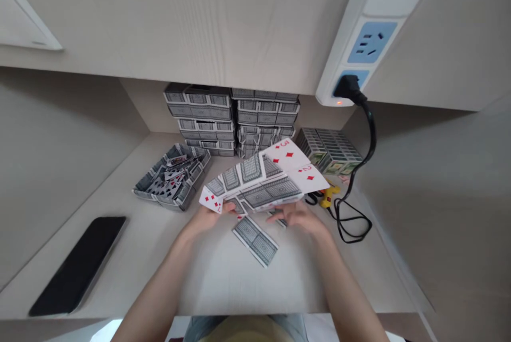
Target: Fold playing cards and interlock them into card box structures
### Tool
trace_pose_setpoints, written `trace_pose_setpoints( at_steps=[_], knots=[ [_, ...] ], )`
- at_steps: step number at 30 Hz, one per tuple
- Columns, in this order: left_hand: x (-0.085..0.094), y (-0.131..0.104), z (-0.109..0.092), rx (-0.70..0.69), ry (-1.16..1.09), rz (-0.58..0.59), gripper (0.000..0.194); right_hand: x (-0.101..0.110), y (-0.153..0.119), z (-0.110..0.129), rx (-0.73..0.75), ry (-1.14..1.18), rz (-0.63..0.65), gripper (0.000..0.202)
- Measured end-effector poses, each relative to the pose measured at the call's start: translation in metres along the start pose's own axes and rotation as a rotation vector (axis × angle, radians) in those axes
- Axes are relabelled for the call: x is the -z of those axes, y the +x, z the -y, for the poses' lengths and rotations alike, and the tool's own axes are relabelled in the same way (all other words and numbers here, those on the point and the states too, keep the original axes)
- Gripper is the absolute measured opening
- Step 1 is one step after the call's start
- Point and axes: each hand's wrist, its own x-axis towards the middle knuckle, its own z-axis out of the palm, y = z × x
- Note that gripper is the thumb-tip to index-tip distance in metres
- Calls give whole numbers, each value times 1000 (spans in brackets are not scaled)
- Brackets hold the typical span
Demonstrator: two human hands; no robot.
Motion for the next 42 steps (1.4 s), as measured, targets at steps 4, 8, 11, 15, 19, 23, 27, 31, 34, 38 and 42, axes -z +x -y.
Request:
trace_pose_setpoints(
  at_steps=[4,8,11,15,19,23,27,31,34,38,42],
  knots=[
    [13,-5,-14,-112,214,59,12,22,-6,7,73,115,-160,81],
    [19,0,-18,-74,275,188,19,30,-13,-7,-28,29,-358,67],
    [24,7,-16,-78,280,114,27,29,-16,-12,-87,32,-276,51],
    [26,15,-7,-78,281,-21,36,22,-11,-16,-112,87,-281,39],
    [20,16,-2,-18,180,-134,35,17,-2,-27,-138,42,-456,34],
    [18,10,-8,64,-27,-33,24,19,2,-34,-120,91,-520,36],
    [21,7,-10,146,-98,58,17,20,0,-35,-108,78,-497,36],
    [21,11,-3,202,-80,60,16,20,0,-37,-102,49,-483,35],
    [21,11,0,215,-161,84,16,20,0,-37,-101,65,-496,38],
    [23,8,-2,201,-331,186,24,19,0,-36,-100,89,-517,43],
    [23,6,-2,192,-343,216,25,18,0,-35,-99,86,-519,44]
  ],
)
